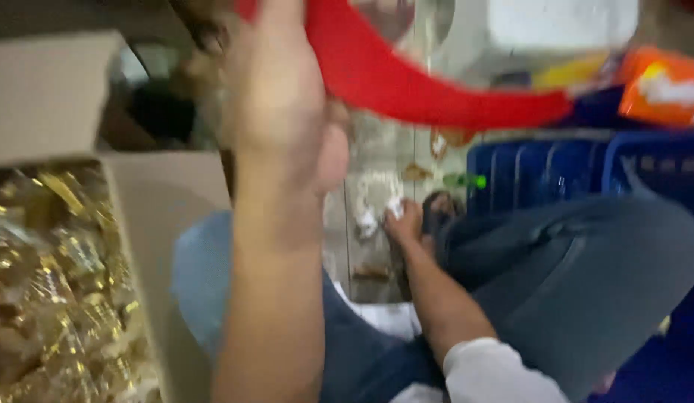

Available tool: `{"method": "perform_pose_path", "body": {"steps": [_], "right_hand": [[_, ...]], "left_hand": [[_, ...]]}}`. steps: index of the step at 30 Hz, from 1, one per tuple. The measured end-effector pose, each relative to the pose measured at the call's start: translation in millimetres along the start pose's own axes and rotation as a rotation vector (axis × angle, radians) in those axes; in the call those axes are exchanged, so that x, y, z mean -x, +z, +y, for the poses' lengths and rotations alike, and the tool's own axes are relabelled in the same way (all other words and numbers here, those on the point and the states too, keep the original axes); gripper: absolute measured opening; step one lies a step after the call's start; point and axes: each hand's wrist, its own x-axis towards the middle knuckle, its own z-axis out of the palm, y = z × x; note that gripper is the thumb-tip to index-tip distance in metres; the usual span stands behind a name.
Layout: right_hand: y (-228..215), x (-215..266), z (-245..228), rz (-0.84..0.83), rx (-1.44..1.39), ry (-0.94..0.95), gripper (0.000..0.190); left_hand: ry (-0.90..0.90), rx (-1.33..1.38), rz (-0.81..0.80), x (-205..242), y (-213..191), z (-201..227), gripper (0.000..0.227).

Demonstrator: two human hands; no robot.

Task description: Cleaning red plastic trophy components with a cloth and assembling them onto bases.

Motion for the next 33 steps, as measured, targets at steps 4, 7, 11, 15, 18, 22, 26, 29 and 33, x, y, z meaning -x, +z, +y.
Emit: {"method": "perform_pose_path", "body": {"steps": [4, 7, 11, 15, 18, 22, 26, 29, 33], "right_hand": [[16.0, -37.6, 20.2, 0.248, -0.098, -0.106, 0.014], [4.3, -57.1, 18.3, 0.395, -0.206, 0.069, 0.023], [-119.4, 35.4, -117.4, 0.09, -1.352, 0.209, 0.02], [-246.5, 143.0, -184.5, -0.114, -1.574, 0.119, 0.022], [-333.1, 219.2, -195.9, -0.229, -1.453, -0.041, 0.038], [-404.1, 275.7, -146.9, -0.248, -1.324, -0.022, 0.048], [-444.3, 326.6, -118.6, -0.141, -1.317, -0.398, 0.066], [-460.4, 343.6, -110.8, 0.082, -1.212, -0.323, 0.064], [-461.2, 340.7, -78.8, 0.245, -1.199, -0.386, 0.052]], "left_hand": [[0.021, 0.066, -0.082, -2.5, 23.3, 28.5, 0.04], [-0.088, 0.026, -0.078, 6.6, 27.9, 34.9, 0.044], [-0.113, -0.038, -0.101, 12.4, 27.6, 28.7, 0.038], [-0.132, -0.084, -0.089, 44.7, 28.3, 41.9, 0.041], [-0.156, -0.104, -0.144, 73.0, 13.7, 45.9, 0.029], [-0.145, -0.107, -0.076, 113.3, -5.1, 36.9, 0.035], [-0.219, -0.095, -0.033, 147.6, -24.4, 19.1, 0.035], [-0.219, -0.142, 0.036, 170.5, -20.3, 5.4, 0.041], [-0.245, -0.172, -0.012, 185.8, -19.9, -16.3, 0.034]]}}
